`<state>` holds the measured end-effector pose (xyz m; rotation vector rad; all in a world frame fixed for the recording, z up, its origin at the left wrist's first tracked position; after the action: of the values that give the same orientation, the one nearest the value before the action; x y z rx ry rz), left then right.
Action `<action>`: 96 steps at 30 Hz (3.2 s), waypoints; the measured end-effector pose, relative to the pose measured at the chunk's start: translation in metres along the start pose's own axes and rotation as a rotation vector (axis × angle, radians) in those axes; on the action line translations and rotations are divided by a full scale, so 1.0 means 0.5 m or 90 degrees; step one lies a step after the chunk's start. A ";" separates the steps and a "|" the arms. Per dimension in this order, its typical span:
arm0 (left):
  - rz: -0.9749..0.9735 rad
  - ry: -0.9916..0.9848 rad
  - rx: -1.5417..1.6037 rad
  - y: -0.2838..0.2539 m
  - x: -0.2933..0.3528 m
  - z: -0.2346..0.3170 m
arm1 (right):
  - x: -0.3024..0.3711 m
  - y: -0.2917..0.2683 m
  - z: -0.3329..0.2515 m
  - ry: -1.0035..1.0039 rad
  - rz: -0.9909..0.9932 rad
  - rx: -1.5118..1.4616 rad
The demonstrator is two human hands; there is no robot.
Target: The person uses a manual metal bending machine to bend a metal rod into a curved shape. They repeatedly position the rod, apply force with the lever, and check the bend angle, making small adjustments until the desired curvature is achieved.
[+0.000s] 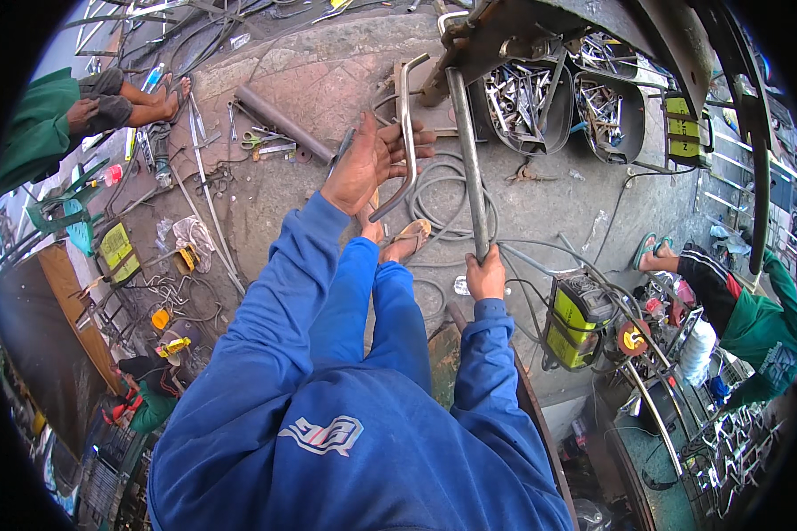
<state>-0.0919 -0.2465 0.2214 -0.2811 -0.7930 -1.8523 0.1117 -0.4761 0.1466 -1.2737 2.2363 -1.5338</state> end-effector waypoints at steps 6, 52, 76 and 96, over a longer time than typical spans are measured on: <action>0.003 -0.006 0.006 0.002 0.001 0.002 | 0.000 -0.002 -0.004 0.013 -0.005 0.005; -0.011 -0.002 -0.022 -0.005 0.001 0.009 | -0.003 -0.007 -0.012 0.031 -0.025 0.024; 0.003 -0.057 0.022 -0.010 -0.002 0.018 | -0.003 -0.006 -0.015 0.041 -0.023 0.016; 0.034 -0.022 -0.085 -0.014 -0.020 0.043 | -0.004 -0.005 -0.013 0.030 -0.017 0.001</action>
<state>-0.0976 -0.2239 0.2293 -0.4166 -0.6793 -1.8568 0.1107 -0.4704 0.1509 -1.2848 2.2545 -1.5912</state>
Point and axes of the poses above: each hand's wrist, its own x-axis away from the middle knuckle, its own y-axis out of the palm, z = x × y, the point moved 1 cm from there along -x, towards the middle knuckle, and after that the axes turned 13 degrees about z, right-handed, at the moved point
